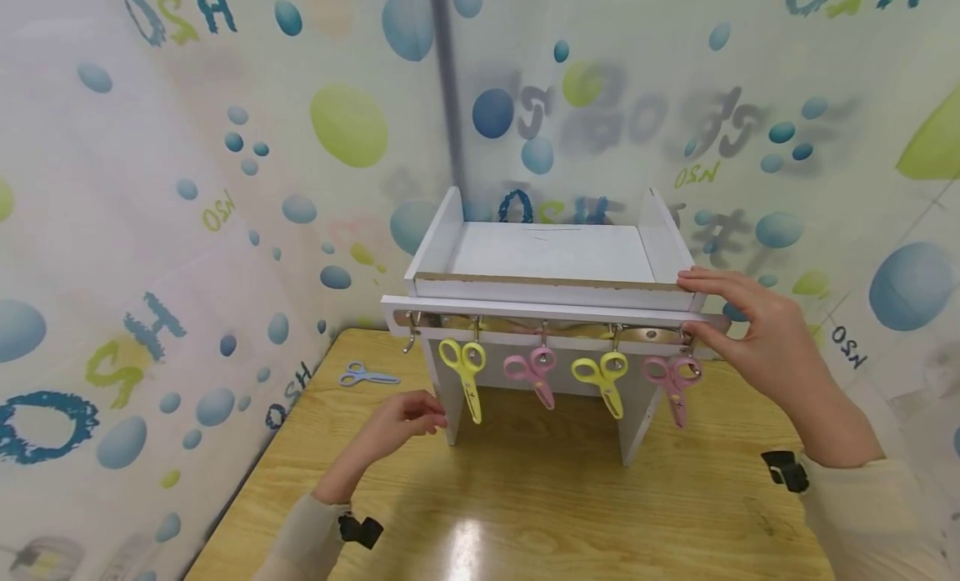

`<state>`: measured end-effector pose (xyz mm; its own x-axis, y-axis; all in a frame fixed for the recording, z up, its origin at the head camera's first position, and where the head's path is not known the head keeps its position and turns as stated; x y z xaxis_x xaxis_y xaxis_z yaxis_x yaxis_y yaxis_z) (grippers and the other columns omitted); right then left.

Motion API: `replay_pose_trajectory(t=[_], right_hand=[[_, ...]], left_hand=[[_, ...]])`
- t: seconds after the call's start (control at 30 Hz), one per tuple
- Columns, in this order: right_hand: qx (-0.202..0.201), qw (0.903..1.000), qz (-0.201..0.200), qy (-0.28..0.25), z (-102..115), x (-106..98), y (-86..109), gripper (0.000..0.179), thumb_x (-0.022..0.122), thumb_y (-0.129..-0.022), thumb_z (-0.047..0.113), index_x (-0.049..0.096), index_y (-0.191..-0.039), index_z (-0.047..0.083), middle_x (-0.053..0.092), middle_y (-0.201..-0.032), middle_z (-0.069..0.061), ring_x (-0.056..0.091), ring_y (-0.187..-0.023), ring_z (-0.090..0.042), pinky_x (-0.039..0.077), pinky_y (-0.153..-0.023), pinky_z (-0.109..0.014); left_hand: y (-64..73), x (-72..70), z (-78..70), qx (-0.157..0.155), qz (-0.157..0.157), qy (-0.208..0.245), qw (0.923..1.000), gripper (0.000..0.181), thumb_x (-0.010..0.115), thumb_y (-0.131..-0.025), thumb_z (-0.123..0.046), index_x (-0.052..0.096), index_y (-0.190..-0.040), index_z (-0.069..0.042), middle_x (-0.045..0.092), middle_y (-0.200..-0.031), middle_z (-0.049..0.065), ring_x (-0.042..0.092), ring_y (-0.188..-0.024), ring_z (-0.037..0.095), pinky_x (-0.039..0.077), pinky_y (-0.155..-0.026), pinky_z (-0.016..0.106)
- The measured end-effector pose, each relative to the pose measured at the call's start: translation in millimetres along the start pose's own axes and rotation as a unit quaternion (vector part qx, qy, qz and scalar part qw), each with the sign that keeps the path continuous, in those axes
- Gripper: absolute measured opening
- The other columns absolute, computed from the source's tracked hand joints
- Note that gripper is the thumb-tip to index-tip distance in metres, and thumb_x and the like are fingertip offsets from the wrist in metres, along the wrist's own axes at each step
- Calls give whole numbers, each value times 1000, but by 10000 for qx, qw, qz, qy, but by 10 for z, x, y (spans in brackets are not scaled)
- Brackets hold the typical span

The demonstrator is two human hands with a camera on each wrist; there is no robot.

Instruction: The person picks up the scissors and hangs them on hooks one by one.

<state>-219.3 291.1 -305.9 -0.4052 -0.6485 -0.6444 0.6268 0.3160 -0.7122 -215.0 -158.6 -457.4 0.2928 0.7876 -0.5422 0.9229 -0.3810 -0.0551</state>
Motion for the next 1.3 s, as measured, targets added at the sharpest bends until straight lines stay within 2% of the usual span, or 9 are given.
replay_pose_trajectory(t=[0.13,0.37,0.43,0.5,0.67,0.8,0.97,1.13,1.3], right_hand=[[12,10000,2,2,-1,-6,-2,66,83,-66,-13,69,-126,9,47,-136,35,41,-130,19,29,-103,3],[55,10000,31,-4,0,-14,-1,65,83,-67,-12,68,-127,9,47,-137,34,40,-130,19,29,-103,3],[64,10000,40,12,4,-17,-1,65,83,-68,-12,68,-127,9,46,-137,34,40,-130,20,29,-103,4],[61,10000,42,15,4,-20,-1,65,83,-68,-12,68,-127,9,46,-137,34,40,-130,20,29,-103,4],[87,9999,50,35,2,-27,0,65,83,-68,-12,68,-127,9,46,-137,34,39,-130,20,28,-102,4],[67,10000,45,28,1,-31,-3,66,83,-67,-12,68,-127,9,45,-137,35,39,-130,20,29,-102,4],[-78,10000,-4,-4,-1,-34,-9,66,83,-66,-14,68,-127,8,47,-137,33,41,-131,18,30,-103,3],[-91,10000,0,-33,-7,-24,-8,66,83,-66,-13,68,-126,8,48,-137,32,42,-131,17,30,-103,2],[-197,9997,-17,-121,-18,-10,-3,65,84,-64,-13,69,-125,7,51,-137,29,44,-131,15,32,-104,1]], left_hand=[[17,-75,99,-216,-97,262,9994,20,63,-98,-16,69,-106,2,75,-97,16,70,-82,24,59,-73,32],[48,-213,224,-366,-71,710,9968,23,58,-100,-12,64,-110,8,72,-104,24,70,-89,23,58,-75,22],[53,-247,248,-423,-118,797,9959,24,57,-101,-12,62,-112,9,71,-105,25,70,-91,27,59,-76,26],[54,-275,272,-517,-191,831,9950,25,56,-102,-13,62,-112,9,71,-105,25,70,-92,30,60,-77,30],[72,-340,325,-699,-309,890,9931,26,56,-102,-14,62,-113,9,71,-106,25,71,-90,25,61,-79,35],[82,-377,400,-830,-433,948,9911,25,56,-102,-14,63,-113,7,72,-106,24,71,-88,19,61,-79,33],[100,-434,540,-1002,-614,1023,9878,27,57,-102,-16,63,-114,7,73,-106,23,71,-87,17,61,-78,31],[125,-499,692,-1278,-781,1038,9833,30,57,-102,-19,63,-116,7,73,-107,21,72,-91,23,61,-82,35],[138,-546,863,-1691,-1004,1091,9744,31,57,-102,-17,62,-120,8,73,-110,21,72,-96,26,61,-85,39]])
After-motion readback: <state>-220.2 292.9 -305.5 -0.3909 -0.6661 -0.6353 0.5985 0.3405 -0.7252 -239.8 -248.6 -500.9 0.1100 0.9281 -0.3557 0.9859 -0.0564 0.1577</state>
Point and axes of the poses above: each hand's wrist, its own y-axis away from the middle knuckle, its own x-axis out of the palm, z = x × y, the point moved 1 cm from there along -y, towards the middle knuckle
